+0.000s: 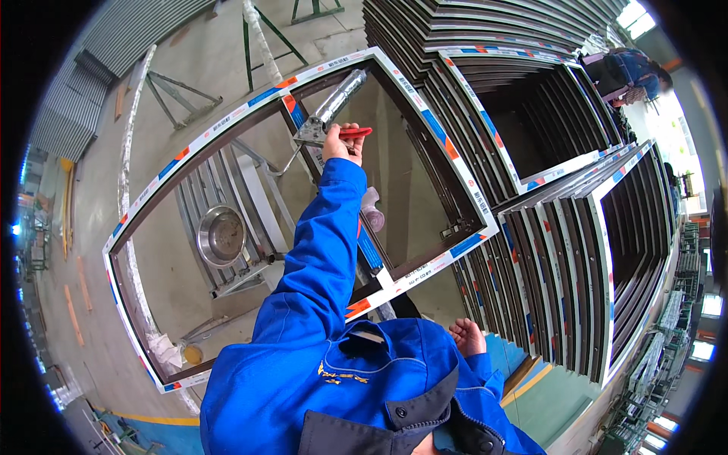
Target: Applying sealant to the edges of a window frame using a caulking gun and wiping it down.
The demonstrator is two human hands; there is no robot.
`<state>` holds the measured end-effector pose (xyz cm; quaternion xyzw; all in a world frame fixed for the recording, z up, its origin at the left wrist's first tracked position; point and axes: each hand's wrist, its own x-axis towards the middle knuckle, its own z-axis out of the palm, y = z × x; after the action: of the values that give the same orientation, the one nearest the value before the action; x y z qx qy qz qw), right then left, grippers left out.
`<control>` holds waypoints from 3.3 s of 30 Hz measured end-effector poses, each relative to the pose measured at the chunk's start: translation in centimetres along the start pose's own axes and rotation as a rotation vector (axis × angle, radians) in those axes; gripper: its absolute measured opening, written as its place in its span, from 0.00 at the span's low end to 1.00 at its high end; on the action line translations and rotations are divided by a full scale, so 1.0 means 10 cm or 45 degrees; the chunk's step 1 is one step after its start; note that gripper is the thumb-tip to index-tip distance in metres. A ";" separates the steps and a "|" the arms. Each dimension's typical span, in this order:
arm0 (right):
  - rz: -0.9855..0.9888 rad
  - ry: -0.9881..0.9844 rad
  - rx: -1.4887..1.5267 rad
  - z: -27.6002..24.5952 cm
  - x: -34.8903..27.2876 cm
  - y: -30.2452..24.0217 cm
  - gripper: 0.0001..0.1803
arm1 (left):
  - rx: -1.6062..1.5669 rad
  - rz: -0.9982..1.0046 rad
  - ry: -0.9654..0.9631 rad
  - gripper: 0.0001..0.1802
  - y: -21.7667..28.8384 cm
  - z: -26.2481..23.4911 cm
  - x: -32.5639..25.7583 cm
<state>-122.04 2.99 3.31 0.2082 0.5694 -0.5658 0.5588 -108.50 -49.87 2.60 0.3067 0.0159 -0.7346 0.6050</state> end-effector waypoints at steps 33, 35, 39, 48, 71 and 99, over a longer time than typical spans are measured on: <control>0.039 0.014 0.031 0.09 -0.01 0.00 0.16 | 0.196 0.035 0.062 0.07 0.13 0.17 0.01; 0.032 0.031 0.047 0.09 -0.01 0.00 0.16 | 0.226 0.026 0.098 0.09 0.15 0.21 -0.02; 0.037 0.005 0.048 0.07 -0.02 0.01 0.15 | 0.314 0.082 0.130 0.08 0.18 0.32 -0.08; 0.030 -0.048 0.097 0.04 -0.06 0.10 0.13 | 1.324 0.473 -0.068 0.13 0.60 1.00 0.10; 0.027 -0.525 -0.074 -0.03 -0.22 -0.09 0.13 | 0.838 0.369 -0.344 0.18 3.34 -0.06 -3.71; -0.063 -0.651 -0.525 0.88 -0.72 1.00 0.13 | 2.618 0.094 0.249 0.16 5.22 -3.19 -3.92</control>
<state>-107.76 0.80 7.83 -0.0720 0.5183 -0.4859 0.7001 -44.69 -16.79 13.34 0.7343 -0.5800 -0.3461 0.0688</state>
